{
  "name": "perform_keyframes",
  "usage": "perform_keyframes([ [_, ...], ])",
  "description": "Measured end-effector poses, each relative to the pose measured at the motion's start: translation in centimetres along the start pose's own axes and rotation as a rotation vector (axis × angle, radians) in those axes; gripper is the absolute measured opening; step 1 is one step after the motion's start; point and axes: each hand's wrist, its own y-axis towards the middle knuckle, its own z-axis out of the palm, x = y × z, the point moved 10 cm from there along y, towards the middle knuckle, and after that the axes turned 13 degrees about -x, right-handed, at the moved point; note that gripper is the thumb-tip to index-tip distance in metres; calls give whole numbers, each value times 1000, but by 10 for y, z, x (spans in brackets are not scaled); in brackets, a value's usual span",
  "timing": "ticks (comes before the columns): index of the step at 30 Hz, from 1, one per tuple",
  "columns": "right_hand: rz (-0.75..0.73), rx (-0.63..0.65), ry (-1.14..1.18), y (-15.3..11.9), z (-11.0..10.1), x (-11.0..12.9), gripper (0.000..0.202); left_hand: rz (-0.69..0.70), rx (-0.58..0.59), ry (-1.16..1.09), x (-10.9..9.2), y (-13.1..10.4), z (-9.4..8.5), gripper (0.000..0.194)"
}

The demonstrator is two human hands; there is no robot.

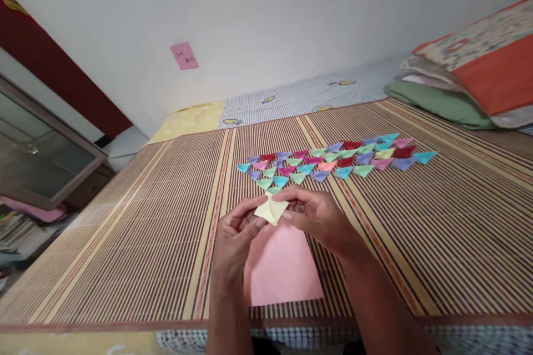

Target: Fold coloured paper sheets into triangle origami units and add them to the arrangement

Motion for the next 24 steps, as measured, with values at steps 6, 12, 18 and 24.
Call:
perform_keyframes([
  [6, -23, 12, 0, 0, 0, 4, 24, 73, 31, 48, -6, 0, 4, 26],
  [12, -50, -4, -13, 1, -1, 6, 23, 141, 45, 81, -10, -1, 5, 16],
  [18, -121, -24, -4, 1, 2, 17, 13, 128, 13, 87, -11, -1, 6, 14],
  [24, -158, -50, -56, 1, 4, 24, 12, 140, -36, 124, -11, 1, 0, 12],
])
